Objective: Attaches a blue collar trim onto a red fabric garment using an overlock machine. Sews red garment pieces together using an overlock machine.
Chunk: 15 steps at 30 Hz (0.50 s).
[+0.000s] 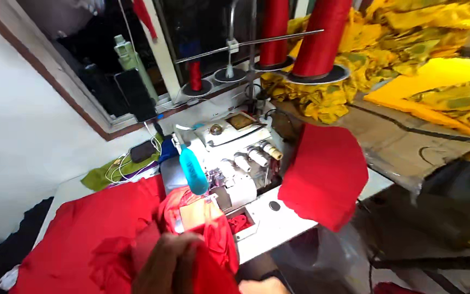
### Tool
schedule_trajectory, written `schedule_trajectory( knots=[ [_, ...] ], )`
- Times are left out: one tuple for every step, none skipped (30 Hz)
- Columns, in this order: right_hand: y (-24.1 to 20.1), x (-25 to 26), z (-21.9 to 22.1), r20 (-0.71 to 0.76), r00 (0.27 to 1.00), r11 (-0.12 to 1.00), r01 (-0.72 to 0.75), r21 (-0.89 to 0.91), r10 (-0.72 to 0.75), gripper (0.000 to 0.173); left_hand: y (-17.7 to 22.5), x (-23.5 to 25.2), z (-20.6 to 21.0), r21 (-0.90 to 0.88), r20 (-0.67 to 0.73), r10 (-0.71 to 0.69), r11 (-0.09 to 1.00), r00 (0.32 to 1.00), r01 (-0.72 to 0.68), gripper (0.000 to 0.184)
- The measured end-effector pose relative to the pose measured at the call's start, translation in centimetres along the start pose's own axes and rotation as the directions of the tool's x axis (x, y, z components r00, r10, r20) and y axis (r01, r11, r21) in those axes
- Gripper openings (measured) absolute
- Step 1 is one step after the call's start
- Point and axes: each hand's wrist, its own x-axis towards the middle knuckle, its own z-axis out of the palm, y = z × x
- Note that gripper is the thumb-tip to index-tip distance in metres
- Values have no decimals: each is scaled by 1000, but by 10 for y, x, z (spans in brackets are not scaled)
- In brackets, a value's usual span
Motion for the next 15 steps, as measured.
schedule_trajectory(
  knots=[
    [5, 9, 3, -99, 994, 998, -46, 38, 50, 27, -8, 11, 5, 52, 11, -4, 999, 1000, 3, 21],
    [15, 20, 5, -249, 961, 993, -114, 22, 116, 25, -23, 19, 16, 100, 4, -15, 995, 1000, 14, 20],
    [30, 33, 7, -411, 890, 975, -224, -18, 196, 26, -41, 25, 30, 111, -2, -24, 994, 1000, 24, 20],
    [44, 44, 6, -504, 811, 932, -362, -30, 298, 30, -60, 28, 43, 87, 2, -35, 996, 999, 35, 18],
    [55, 53, 4, -502, 752, 870, -492, 4, 428, 32, -78, 29, 55, 56, 12, -48, 997, 999, 47, 17],
    [59, 59, 2, -430, 707, 797, -602, 51, 561, 39, -93, 28, 65, 53, 21, -61, 997, 998, 60, 17],
    [62, 63, 0, -338, 675, 731, -679, 62, 656, 50, -102, 27, 72, 74, 22, -70, 995, 997, 68, 17],
    [62, 65, -1, -252, 661, 692, -720, 52, 707, 58, -106, 27, 75, 88, 12, -73, 993, 997, 72, 18],
    [60, 66, 0, -206, 661, 682, -730, 44, 722, 63, -107, 26, 76, 94, -2, -76, 993, 997, 75, 18],
    [59, 64, 1, -198, 675, 693, -720, 33, 711, 63, -107, 25, 76, 99, -14, -77, 992, 997, 78, 17],
    [59, 63, 2, -210, 699, 718, -696, 16, 683, 60, -107, 24, 75, 101, -21, -78, 992, 997, 79, 18],
    [58, 61, 2, -243, 732, 751, -660, -24, 636, 55, -107, 24, 74, 98, -22, -81, 992, 996, 83, 18],
    [55, 57, 5, -298, 775, 790, -606, -98, 558, 48, -104, 23, 72, 89, -18, -85, 992, 996, 86, 18],
    [48, 51, 8, -354, 835, 833, -511, -211, 422, 42, -95, 21, 69, 70, -11, -85, 994, 996, 86, 18],
    [40, 45, 9, -366, 895, 868, -379, -321, 256, 48, -80, 19, 65, 18, 7, -83, 996, 997, 82, 18]
  ],
)
